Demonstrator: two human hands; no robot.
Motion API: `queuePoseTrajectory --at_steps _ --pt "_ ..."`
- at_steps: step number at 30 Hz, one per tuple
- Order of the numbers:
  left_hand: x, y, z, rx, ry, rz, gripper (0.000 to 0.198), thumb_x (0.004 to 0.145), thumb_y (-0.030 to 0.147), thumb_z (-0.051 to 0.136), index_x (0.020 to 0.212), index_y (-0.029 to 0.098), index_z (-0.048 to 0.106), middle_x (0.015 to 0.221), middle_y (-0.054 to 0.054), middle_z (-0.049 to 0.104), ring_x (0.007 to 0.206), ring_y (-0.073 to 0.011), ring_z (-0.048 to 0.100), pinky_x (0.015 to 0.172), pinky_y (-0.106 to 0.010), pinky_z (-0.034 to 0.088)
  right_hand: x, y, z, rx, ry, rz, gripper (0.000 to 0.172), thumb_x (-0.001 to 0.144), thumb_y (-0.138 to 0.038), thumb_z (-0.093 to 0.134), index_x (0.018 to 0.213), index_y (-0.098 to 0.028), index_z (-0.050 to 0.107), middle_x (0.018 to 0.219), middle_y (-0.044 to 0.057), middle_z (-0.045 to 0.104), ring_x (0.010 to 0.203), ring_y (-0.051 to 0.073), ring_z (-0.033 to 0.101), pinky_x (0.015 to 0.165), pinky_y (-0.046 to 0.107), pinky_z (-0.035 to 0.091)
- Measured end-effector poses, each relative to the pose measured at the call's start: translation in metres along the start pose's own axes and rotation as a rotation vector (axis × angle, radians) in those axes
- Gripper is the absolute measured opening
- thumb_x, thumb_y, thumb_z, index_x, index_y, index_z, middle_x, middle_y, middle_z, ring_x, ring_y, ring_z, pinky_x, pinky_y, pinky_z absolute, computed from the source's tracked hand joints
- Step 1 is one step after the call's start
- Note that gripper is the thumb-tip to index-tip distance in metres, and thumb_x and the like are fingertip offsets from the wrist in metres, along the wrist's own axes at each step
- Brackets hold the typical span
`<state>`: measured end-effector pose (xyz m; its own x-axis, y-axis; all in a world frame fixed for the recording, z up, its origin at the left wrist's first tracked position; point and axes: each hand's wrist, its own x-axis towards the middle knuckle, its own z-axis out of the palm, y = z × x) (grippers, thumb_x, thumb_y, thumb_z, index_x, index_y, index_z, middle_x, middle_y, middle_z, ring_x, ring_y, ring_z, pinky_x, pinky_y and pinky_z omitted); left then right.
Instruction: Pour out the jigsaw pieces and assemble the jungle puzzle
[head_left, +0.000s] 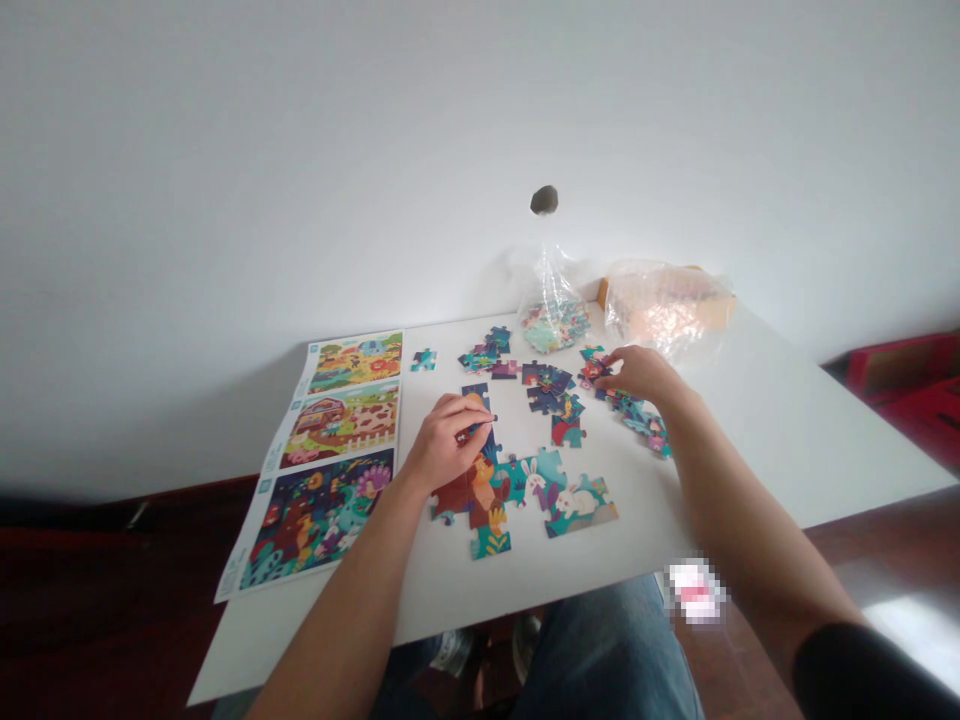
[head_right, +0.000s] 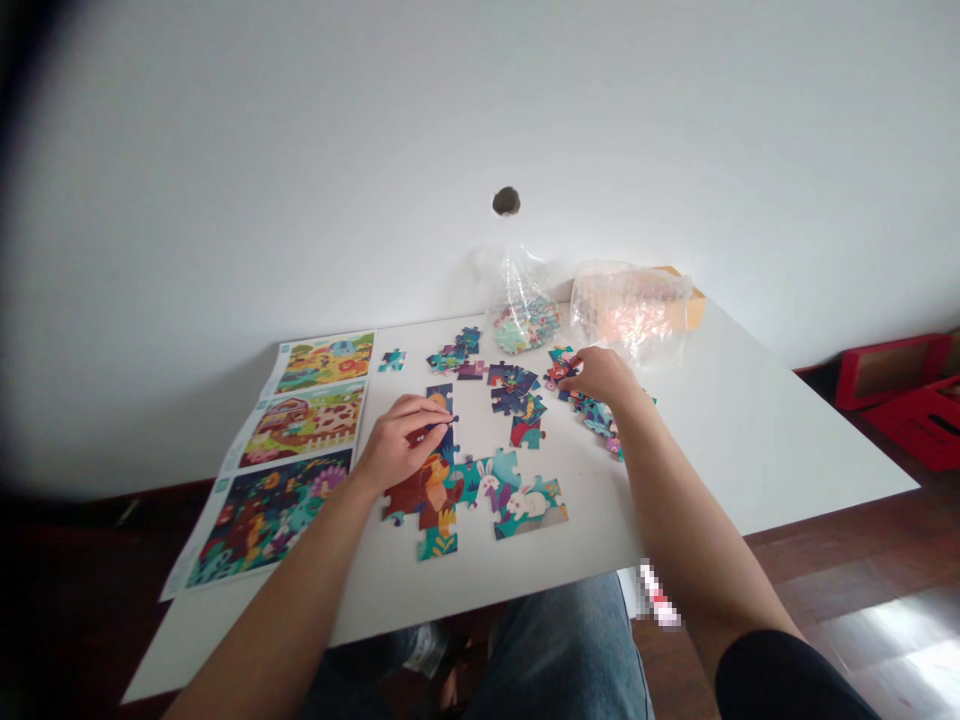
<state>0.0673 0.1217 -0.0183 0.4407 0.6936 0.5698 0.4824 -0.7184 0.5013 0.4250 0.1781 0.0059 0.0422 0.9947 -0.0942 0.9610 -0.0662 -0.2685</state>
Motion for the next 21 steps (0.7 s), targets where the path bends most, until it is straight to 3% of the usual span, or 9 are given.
queuePoseTrajectory --at_steps 3,9,15,21 --pt "0.000 0.000 0.000 0.003 0.000 0.002 0.013 0.090 0.021 0.063 0.095 0.023 0.075 0.095 -0.006 0.072 0.093 -0.0205 0.064 0.087 -0.039 0.053 0.003 -0.002 0.002 0.061 -0.015 -0.011 0.042 0.070 -0.055 0.076 0.099 -0.023 0.075 0.073 0.002 0.071 0.071 0.021 0.065 0.061 0.028 0.042" --pt "0.001 0.000 -0.001 -0.004 0.005 0.011 0.014 0.089 0.019 0.064 0.096 0.023 0.075 0.095 -0.006 0.072 0.092 -0.0205 0.064 0.086 -0.039 0.053 0.004 -0.007 0.002 0.033 -0.005 -0.033 0.040 0.074 -0.059 0.072 0.079 -0.020 0.074 0.071 0.005 0.071 0.070 0.020 0.064 0.058 0.027 0.038" --pt "0.001 0.002 -0.001 -0.003 0.011 0.011 0.013 0.089 0.019 0.064 0.095 0.022 0.076 0.094 -0.006 0.072 0.091 -0.0204 0.064 0.085 -0.038 0.053 -0.001 -0.008 -0.003 0.099 -0.051 -0.032 0.025 0.071 -0.045 0.076 0.074 -0.020 0.075 0.067 0.003 0.071 0.065 0.018 0.064 0.057 0.027 0.040" --pt "0.001 0.001 -0.001 0.001 -0.001 0.005 0.014 0.089 0.019 0.064 0.096 0.022 0.076 0.095 -0.007 0.071 0.092 -0.0207 0.064 0.086 -0.038 0.053 -0.005 -0.003 -0.014 0.114 -0.063 0.017 0.032 0.077 -0.050 0.070 0.070 -0.019 0.074 0.056 0.003 0.067 0.058 0.018 0.063 0.057 0.028 0.042"
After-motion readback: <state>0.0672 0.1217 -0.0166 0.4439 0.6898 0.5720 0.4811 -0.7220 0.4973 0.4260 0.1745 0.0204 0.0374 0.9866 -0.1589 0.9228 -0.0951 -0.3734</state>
